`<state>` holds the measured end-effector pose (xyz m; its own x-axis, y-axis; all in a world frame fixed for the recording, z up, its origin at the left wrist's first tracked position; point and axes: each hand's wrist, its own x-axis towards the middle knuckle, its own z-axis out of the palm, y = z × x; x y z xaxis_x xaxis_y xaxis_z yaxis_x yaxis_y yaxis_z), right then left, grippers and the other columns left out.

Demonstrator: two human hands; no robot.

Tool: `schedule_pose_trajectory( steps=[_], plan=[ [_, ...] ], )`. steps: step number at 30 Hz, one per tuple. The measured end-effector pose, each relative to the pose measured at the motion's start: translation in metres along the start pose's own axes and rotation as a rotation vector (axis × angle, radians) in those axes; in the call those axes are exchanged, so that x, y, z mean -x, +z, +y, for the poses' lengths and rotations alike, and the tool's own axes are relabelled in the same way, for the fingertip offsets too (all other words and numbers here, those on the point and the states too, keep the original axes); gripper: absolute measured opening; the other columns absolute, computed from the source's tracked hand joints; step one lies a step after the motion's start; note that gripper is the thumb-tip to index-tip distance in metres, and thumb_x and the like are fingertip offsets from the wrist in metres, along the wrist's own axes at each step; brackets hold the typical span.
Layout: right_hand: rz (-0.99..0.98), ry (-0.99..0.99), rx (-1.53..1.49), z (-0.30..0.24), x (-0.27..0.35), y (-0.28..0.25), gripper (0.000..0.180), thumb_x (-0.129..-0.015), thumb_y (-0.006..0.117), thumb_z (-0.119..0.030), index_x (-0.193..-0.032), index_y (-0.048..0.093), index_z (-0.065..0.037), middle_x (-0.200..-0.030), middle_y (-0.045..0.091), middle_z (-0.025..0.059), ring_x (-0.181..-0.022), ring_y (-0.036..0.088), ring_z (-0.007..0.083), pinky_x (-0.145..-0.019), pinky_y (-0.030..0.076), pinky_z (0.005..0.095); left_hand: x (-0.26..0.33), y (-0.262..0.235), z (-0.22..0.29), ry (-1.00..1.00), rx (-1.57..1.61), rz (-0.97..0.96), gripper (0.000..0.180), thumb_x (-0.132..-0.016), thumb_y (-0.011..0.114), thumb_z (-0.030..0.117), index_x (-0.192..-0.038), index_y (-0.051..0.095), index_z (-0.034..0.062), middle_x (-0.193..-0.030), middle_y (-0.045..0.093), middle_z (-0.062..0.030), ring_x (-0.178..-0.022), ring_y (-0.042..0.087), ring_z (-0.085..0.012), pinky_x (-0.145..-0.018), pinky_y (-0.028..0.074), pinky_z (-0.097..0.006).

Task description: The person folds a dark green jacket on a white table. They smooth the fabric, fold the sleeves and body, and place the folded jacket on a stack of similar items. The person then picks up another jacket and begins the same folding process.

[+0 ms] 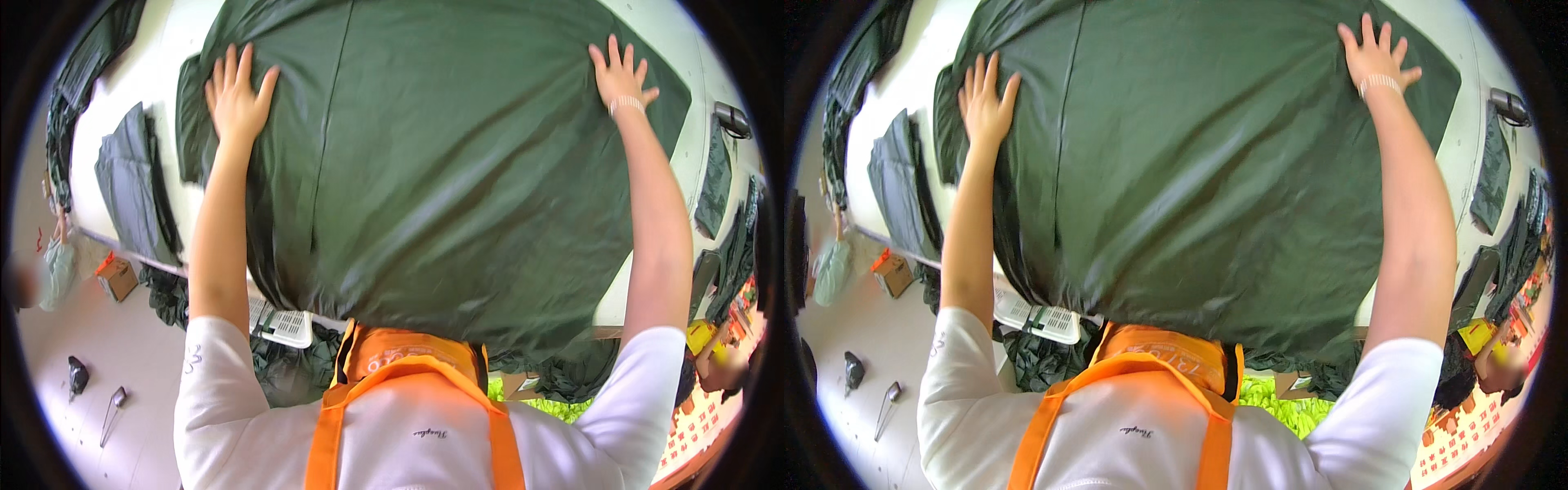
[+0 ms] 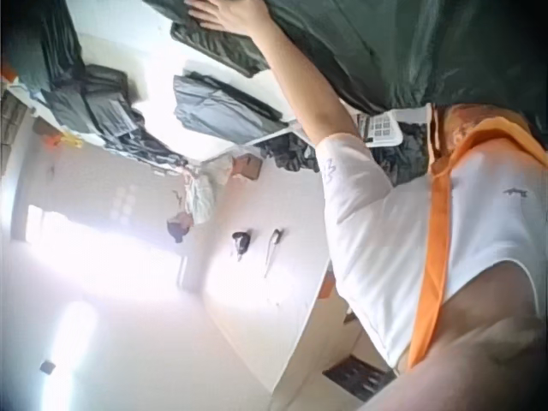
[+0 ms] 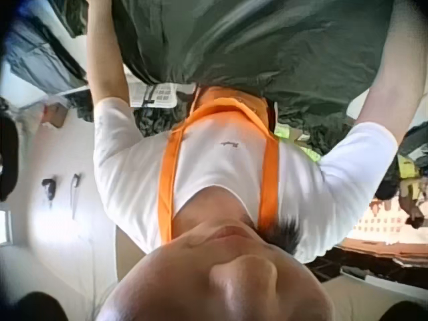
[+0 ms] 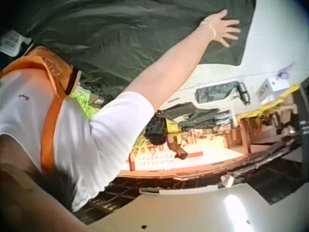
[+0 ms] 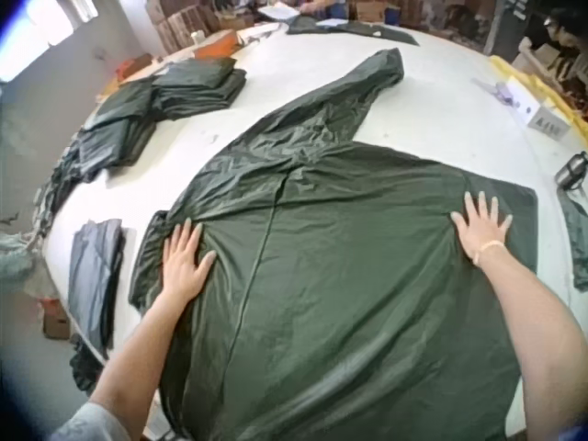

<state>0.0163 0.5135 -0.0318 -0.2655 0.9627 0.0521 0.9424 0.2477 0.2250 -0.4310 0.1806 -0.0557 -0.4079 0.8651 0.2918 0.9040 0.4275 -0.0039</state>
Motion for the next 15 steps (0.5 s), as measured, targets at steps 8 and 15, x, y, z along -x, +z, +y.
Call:
schedule_pose_trajectory(
  steps=[8,15],
  plan=[
    [0.018,-0.555,-0.441,-0.088,0.221,-0.067,0.062,-0.089,0.05,-0.05,-0.142,0.035,-0.022,-0.15,0.026,0.0124,-0.139,0.019,0.0352,-0.108,0.012,0.0623,0.103,-0.082,0.065,-0.049,0.048,-0.042,0.069,-0.088,0.052,0.051,-0.143,0.033,0.0143,-0.148,0.03,-0.0142,-0.138,0.022,-0.0358,-0.108,0.011,-0.059],
    [0.08,-0.523,-0.447,-0.059,0.246,-0.027,0.063,-0.087,0.051,-0.051,-0.143,0.033,-0.026,-0.153,0.021,0.0045,-0.14,0.019,0.0291,-0.109,0.015,0.0568,0.162,-0.061,-0.034,-0.169,0.121,-0.181,0.068,-0.09,0.049,0.048,-0.145,0.028,0.0141,-0.15,0.028,-0.0059,-0.139,0.025,-0.0248,-0.109,0.014,-0.057]
  ],
)
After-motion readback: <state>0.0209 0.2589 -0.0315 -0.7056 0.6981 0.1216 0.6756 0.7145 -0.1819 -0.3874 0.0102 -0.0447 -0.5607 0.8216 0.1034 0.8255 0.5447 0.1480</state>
